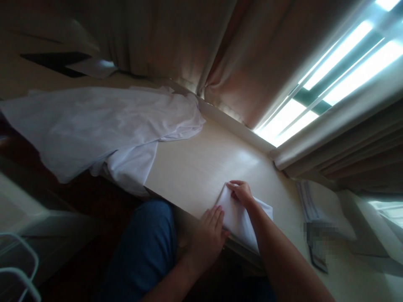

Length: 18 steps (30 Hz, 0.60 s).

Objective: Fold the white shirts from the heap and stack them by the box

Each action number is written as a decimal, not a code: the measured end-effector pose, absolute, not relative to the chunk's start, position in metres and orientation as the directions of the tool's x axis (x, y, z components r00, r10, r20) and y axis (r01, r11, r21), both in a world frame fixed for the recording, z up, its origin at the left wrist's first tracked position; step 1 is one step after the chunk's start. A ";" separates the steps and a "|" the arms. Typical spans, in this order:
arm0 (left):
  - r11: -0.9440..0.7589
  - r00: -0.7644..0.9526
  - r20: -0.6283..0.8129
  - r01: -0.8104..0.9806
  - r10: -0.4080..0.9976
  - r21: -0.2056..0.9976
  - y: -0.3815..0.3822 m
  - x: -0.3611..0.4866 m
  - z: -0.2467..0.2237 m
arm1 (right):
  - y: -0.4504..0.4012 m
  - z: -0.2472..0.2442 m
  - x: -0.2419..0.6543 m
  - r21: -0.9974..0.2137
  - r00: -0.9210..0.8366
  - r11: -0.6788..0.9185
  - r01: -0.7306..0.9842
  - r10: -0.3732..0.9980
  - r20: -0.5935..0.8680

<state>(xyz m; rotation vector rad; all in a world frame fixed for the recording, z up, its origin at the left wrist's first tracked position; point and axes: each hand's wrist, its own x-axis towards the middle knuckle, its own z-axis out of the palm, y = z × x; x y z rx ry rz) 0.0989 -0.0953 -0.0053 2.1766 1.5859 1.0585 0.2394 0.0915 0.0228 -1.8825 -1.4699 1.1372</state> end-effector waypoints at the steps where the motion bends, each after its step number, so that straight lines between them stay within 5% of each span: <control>1: -0.363 0.156 0.389 0.757 0.908 0.543 -0.095 0.101 -0.008 | 0.092 0.023 0.239 -0.787 0.070 -0.296 0.542 0.949 -0.308; 8: -0.351 0.198 0.370 0.840 0.908 0.413 -0.100 0.104 -0.021 | 0.064 0.037 0.233 -0.763 -0.025 -0.111 0.636 0.986 -0.165; 13: -0.347 0.196 0.372 0.849 0.908 0.399 -0.098 0.105 -0.022 | 0.028 0.037 0.230 -0.519 -0.214 0.242 0.820 0.970 0.114; 18: -0.337 0.194 0.359 0.853 0.913 0.398 -0.098 0.105 -0.020 | 0.031 0.034 0.232 -0.371 -0.198 0.238 0.897 0.970 0.144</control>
